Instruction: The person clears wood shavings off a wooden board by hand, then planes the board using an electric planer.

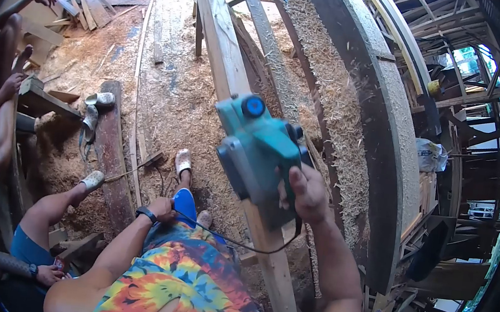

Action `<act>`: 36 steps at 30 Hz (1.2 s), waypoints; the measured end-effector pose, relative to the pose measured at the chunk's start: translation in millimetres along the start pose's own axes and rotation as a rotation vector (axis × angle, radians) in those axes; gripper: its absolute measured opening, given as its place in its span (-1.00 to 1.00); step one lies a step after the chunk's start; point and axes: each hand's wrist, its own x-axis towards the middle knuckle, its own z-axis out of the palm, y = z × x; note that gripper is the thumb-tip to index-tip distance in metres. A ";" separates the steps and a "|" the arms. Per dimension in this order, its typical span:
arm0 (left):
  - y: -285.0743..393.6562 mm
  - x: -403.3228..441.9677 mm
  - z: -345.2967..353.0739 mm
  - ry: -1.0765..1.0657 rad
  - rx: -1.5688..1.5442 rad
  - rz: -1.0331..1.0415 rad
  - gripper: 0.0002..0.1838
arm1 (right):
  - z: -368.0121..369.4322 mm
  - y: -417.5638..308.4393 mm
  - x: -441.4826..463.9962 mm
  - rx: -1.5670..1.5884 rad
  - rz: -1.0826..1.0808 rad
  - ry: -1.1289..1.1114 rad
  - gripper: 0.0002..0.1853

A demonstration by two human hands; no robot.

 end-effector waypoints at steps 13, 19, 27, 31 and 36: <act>4.1 20.0 -126.1 0.203 -0.363 -0.149 -0.65 | 58.1 -131.1 404.3 -0.006 -0.156 0.002 -0.34; 24.2 1.1 -171.7 0.330 -0.571 -0.128 -0.70 | 79.5 -168.7 532.1 0.053 -0.151 0.001 -0.35; -34.0 -24.2 -126.2 0.283 -0.342 -0.229 -0.61 | 59.0 -126.2 415.4 0.056 -0.136 0.003 -0.35; -50.0 -29.6 -90.9 0.151 -0.057 -0.244 -0.55 | 35.9 -79.4 261.2 0.022 -0.086 0.023 -0.35; -23.9 -26.6 -36.7 0.067 0.087 -0.158 -0.62 | 20.6 -10.7 29.6 0.015 -0.024 0.102 -0.27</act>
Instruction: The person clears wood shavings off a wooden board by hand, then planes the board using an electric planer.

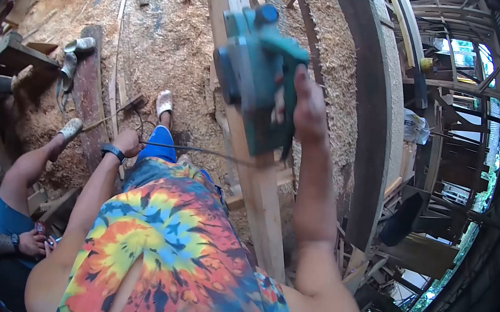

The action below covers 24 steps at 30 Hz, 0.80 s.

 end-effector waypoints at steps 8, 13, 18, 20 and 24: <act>111.9 -20.1 59.1 -0.096 -0.019 0.261 -0.67 | -49.1 92.7 -298.5 0.146 0.158 0.185 -0.09; 139.6 -37.1 69.4 -0.130 -0.013 0.350 -0.63 | -51.1 101.6 -332.1 0.165 0.215 0.222 -0.05; 108.7 -29.1 68.6 -0.128 0.011 0.346 -0.66 | -54.8 91.9 -282.3 0.106 0.156 0.152 -0.07; 91.4 -18.7 74.3 -0.081 -0.021 0.327 -0.67 | -50.7 80.2 -247.2 0.099 0.136 0.122 -0.09; 57.2 10.3 91.6 0.097 -0.040 0.271 -0.67 | -36.9 56.0 -165.7 0.085 0.066 0.058 -0.18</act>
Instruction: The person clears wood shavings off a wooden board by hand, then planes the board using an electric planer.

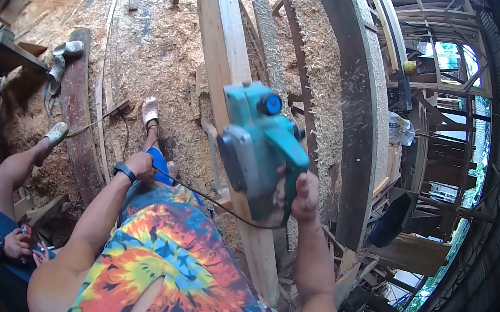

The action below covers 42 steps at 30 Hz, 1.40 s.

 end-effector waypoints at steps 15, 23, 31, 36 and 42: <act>-27.6 15.7 -131.9 0.280 -0.375 -0.163 -0.76 | 113.9 -146.4 399.8 -0.139 -0.140 -0.131 -0.28; -35.3 20.1 -209.6 0.459 -0.571 -0.300 -0.74 | 173.6 -191.7 583.5 -0.094 -0.186 -0.143 -0.30; -61.0 5.4 -207.4 0.525 -0.505 -0.376 -0.67 | 166.6 -179.8 556.9 -0.055 -0.173 -0.144 -0.30; -70.4 -21.6 -170.6 0.370 -0.341 -0.481 -0.68 | 120.9 -137.5 398.7 -0.079 -0.149 -0.135 -0.30; -55.7 -34.7 -85.2 0.316 -0.171 -0.305 -0.78 | 51.4 -57.9 143.5 -0.073 -0.038 -0.054 -0.28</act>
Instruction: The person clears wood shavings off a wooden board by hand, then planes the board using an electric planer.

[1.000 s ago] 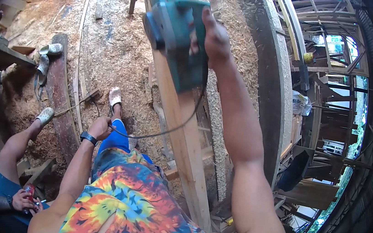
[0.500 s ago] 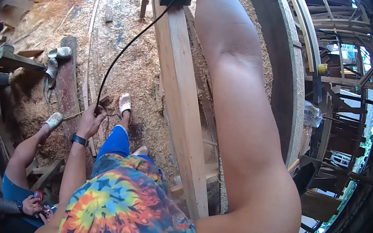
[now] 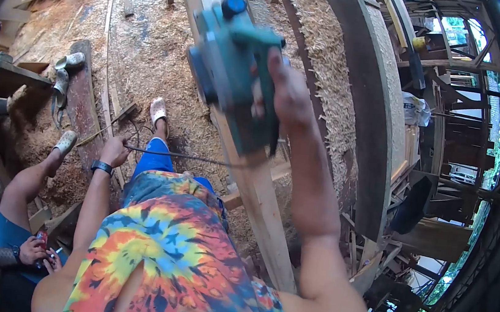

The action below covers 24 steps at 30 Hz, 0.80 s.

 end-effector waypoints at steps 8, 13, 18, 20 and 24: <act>116.9 -79.1 79.1 -0.500 0.099 0.234 -0.77 | -60.4 111.0 -317.9 0.081 0.131 0.140 -0.07; 146.0 -114.1 90.8 -0.527 0.071 0.385 -0.81 | -73.1 131.0 -381.7 0.093 0.196 0.182 -0.05; 112.1 -106.1 91.8 -0.420 0.045 0.296 -0.74 | -73.7 121.0 -337.3 0.072 0.156 0.142 -0.05; 108.1 -99.5 80.7 -0.373 0.038 0.211 -0.75 | -67.3 107.4 -303.9 0.057 0.137 0.118 -0.07; 80.3 -77.2 74.0 -0.288 0.043 0.230 -0.70 | -52.0 80.7 -220.7 0.037 0.096 0.070 -0.12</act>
